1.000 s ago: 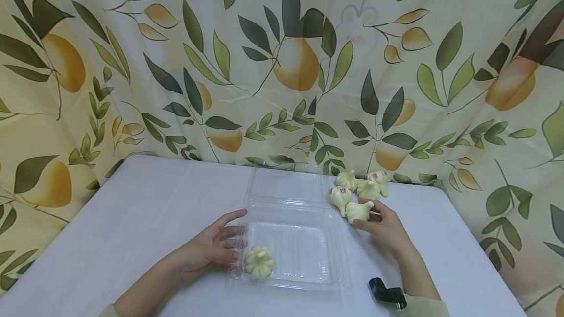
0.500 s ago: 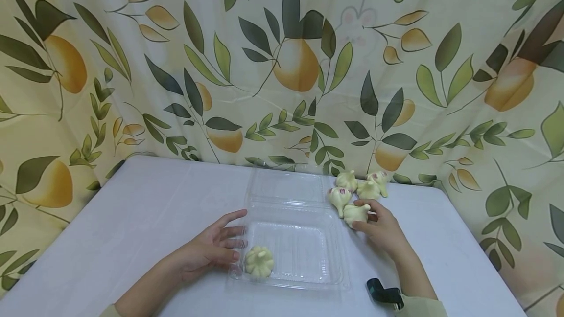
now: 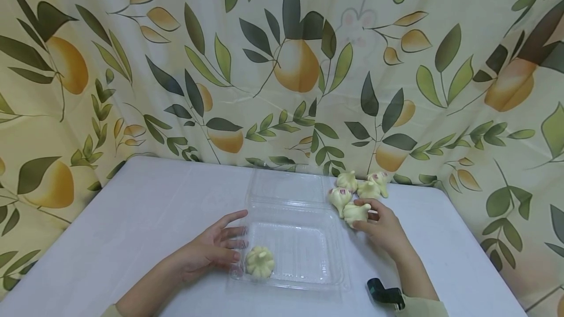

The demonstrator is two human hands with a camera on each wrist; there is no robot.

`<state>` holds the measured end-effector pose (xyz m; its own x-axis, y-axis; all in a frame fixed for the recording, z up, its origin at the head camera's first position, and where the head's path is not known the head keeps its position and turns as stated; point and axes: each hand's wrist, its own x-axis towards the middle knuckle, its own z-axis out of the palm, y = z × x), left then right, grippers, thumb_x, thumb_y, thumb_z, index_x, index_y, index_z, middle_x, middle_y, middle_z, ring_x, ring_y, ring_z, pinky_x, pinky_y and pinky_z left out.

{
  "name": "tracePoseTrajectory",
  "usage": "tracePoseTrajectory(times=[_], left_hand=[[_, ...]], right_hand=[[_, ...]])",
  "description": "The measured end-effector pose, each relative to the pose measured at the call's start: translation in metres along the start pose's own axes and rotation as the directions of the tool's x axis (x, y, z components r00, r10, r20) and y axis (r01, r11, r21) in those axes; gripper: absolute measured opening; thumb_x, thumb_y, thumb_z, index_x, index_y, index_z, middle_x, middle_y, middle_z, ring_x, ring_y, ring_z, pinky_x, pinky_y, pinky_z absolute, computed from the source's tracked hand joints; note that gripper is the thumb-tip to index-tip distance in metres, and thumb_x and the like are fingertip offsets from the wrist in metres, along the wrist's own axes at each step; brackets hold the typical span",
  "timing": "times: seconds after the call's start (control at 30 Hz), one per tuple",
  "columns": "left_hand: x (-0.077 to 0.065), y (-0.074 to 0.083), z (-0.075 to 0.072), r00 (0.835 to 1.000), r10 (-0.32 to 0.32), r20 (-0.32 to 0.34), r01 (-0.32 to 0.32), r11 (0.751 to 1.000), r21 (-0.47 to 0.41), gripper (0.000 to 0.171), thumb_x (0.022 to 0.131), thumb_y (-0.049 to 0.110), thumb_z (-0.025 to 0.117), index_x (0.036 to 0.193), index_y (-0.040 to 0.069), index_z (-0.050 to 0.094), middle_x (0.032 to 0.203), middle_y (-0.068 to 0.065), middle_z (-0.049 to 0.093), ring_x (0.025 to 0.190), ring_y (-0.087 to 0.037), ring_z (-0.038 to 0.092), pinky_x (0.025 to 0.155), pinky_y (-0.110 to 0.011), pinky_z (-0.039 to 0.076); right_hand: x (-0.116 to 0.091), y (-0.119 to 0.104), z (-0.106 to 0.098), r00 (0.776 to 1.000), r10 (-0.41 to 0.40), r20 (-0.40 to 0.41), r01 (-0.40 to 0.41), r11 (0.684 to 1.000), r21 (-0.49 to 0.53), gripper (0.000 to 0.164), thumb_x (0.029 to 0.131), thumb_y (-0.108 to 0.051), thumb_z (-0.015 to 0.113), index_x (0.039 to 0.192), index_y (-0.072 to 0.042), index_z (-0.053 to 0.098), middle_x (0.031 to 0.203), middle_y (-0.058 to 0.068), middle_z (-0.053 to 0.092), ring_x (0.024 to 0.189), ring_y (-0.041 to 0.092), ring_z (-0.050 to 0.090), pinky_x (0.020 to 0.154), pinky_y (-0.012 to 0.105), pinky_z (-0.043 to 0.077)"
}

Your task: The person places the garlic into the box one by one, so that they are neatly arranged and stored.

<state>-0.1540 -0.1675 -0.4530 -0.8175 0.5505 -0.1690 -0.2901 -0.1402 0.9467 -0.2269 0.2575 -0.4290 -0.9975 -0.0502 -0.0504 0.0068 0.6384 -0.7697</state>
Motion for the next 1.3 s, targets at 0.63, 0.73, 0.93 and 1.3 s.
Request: tracePoseTrajectory(times=[0.63,0.73,0.93,1.3], left_hand=[[-0.001,0.0,0.001,1.0,-0.01,-0.018,0.01,1.0,0.005,0.095,0.085,0.0,0.073,0.16,0.023,0.019,0.161,-0.027,0.017,0.144,-0.048,0.028,0.087,-0.048,0.056],[-0.001,0.0,0.001,1.0,-0.008,-0.016,0.009,1.0,0.009,0.095,0.085,0.0,0.073,0.16,0.023,0.019,0.161,-0.027,0.017,0.144,-0.048,0.028,0.087,-0.048,0.056],[0.0,0.0,0.0,1.0,-0.004,-0.011,0.004,1.0,0.007,0.095,0.085,0.0,0.072,0.16,0.023,0.019,0.161,-0.027,0.016,0.143,-0.047,0.029,0.088,-0.049,0.055],[-0.002,0.001,0.002,1.0,-0.011,-0.029,0.012,1.0,0.006,0.094,0.085,0.0,0.073,0.16,0.023,0.02,0.161,-0.026,0.017,0.143,-0.047,0.029,0.088,-0.049,0.055]], right_hand=[[-0.004,-0.016,-0.002,0.999,-0.047,0.001,0.047,0.999,0.018,0.055,0.083,-0.014,0.077,0.135,-0.011,0.057,0.148,0.021,0.044,0.127,0.047,0.051,0.09,0.046,0.053],[-0.004,-0.017,-0.002,0.998,-0.059,-0.004,0.06,0.998,0.025,0.055,0.083,-0.013,0.077,0.134,-0.011,0.057,0.15,0.019,0.044,0.127,0.047,0.051,0.09,0.046,0.054],[-0.005,-0.021,-0.001,0.997,-0.078,-0.007,0.078,0.997,0.018,0.054,0.083,-0.013,0.077,0.133,-0.012,0.059,0.149,0.018,0.045,0.127,0.048,0.05,0.088,0.046,0.054],[-0.008,-0.032,0.003,0.997,-0.08,0.004,0.08,0.997,0.005,0.051,0.084,-0.012,0.076,0.132,-0.013,0.059,0.151,0.017,0.043,0.129,0.049,0.048,0.089,0.05,0.055]])
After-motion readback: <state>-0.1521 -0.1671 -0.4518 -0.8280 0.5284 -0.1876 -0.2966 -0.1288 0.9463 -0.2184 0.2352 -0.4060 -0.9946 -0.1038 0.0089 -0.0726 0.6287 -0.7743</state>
